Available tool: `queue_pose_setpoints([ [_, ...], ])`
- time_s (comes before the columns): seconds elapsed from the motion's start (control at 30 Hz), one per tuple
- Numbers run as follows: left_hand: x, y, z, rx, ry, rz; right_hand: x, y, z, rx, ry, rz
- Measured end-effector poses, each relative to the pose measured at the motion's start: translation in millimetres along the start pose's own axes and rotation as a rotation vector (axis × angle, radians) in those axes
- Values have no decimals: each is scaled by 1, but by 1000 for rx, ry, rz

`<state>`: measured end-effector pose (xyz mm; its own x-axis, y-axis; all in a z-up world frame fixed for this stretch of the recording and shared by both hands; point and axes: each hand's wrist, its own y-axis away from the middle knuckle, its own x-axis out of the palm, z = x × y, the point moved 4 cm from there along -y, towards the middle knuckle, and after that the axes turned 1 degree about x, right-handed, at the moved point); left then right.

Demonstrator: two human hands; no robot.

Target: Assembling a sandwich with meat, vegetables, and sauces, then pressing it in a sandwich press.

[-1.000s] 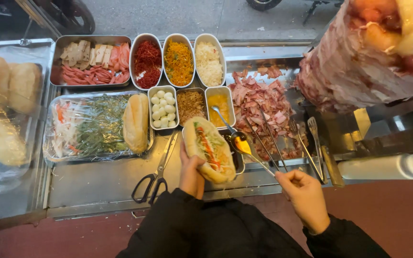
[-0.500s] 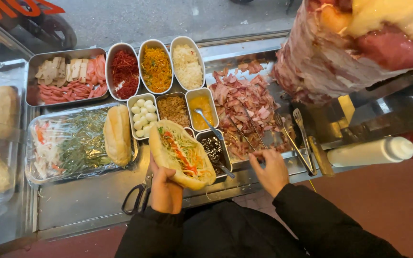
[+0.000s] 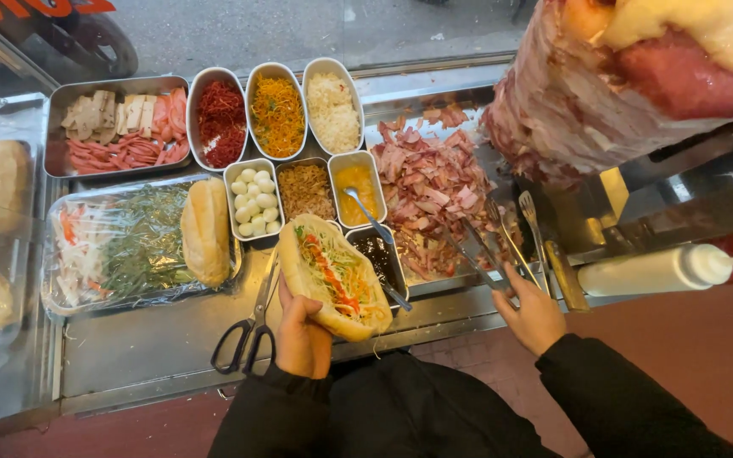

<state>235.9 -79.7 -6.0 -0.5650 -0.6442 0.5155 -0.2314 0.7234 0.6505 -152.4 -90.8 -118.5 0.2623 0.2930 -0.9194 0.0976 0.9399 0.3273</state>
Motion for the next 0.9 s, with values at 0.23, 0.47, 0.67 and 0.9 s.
queue_pose_setpoints([
  [0.23, -11, -11, 23, 11, -4, 80, 8, 2, 34, -107, -34, -26],
  [0.47, -18, -15, 27, 20, -8, 77, 2, -10, -22, 123, -22, -21],
  [0.67, -10, -13, 29, 4, 1, 102, 17, -3, 27, 57, -13, 74],
  [0.9, -10, -8, 29, -5, 12, 84, -10, -5, 12, 150, -1, 90],
])
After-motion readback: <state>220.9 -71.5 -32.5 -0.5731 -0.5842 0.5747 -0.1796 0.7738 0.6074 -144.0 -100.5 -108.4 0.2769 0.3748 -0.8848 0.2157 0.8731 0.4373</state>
